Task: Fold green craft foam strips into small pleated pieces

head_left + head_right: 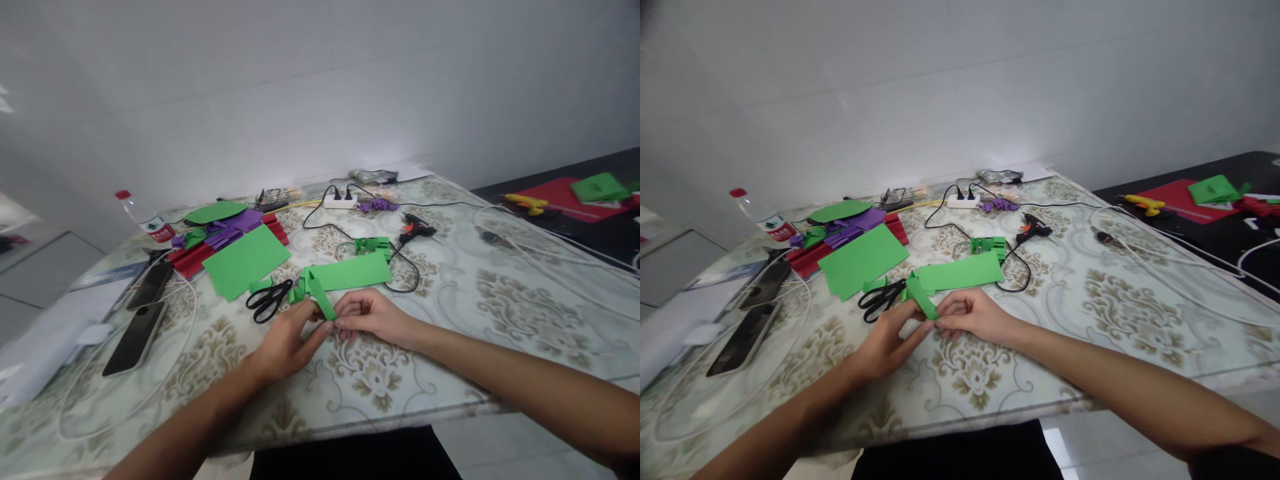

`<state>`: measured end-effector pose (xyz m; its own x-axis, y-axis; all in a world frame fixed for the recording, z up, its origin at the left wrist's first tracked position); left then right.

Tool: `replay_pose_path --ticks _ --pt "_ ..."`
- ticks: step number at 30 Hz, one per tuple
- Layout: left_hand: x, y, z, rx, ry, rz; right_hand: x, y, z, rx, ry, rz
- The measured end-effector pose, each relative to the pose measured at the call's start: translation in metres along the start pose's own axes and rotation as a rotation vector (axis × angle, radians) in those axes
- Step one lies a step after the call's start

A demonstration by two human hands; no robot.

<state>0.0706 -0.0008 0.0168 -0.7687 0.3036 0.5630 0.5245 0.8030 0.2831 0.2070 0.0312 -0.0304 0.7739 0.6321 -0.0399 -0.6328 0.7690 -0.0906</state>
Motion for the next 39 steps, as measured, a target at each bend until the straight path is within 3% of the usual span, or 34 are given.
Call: replay_pose_path --ticks 9,20,32,39 --pt "0.003 0.003 0.005 0.071 -0.245 -0.019 0.0 -0.001 0.001 -0.005 0.023 0.019" --pt "0.006 0.001 0.009 0.064 -0.255 -0.063 -0.005 -0.002 0.001 -0.016 0.044 0.075" --pt "-0.003 -0.001 0.016 0.11 -0.494 -0.074 -0.007 -0.002 0.003 -0.009 0.05 0.088" --pt "0.007 -0.005 0.019 0.085 -0.437 -0.205 -0.004 -0.002 0.004 -0.005 0.012 0.064"
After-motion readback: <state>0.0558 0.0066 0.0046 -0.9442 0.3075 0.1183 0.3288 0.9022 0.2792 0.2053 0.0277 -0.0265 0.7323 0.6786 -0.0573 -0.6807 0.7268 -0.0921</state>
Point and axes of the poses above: each hand's wrist, its own y-axis towards the middle knuckle, its own x-axis out of the back of the hand, z = x × y, the point moved 7 cm from there along y, towards the middle knuckle, and after that the axes turned 13 degrees about -y, right-handed, at the moved point
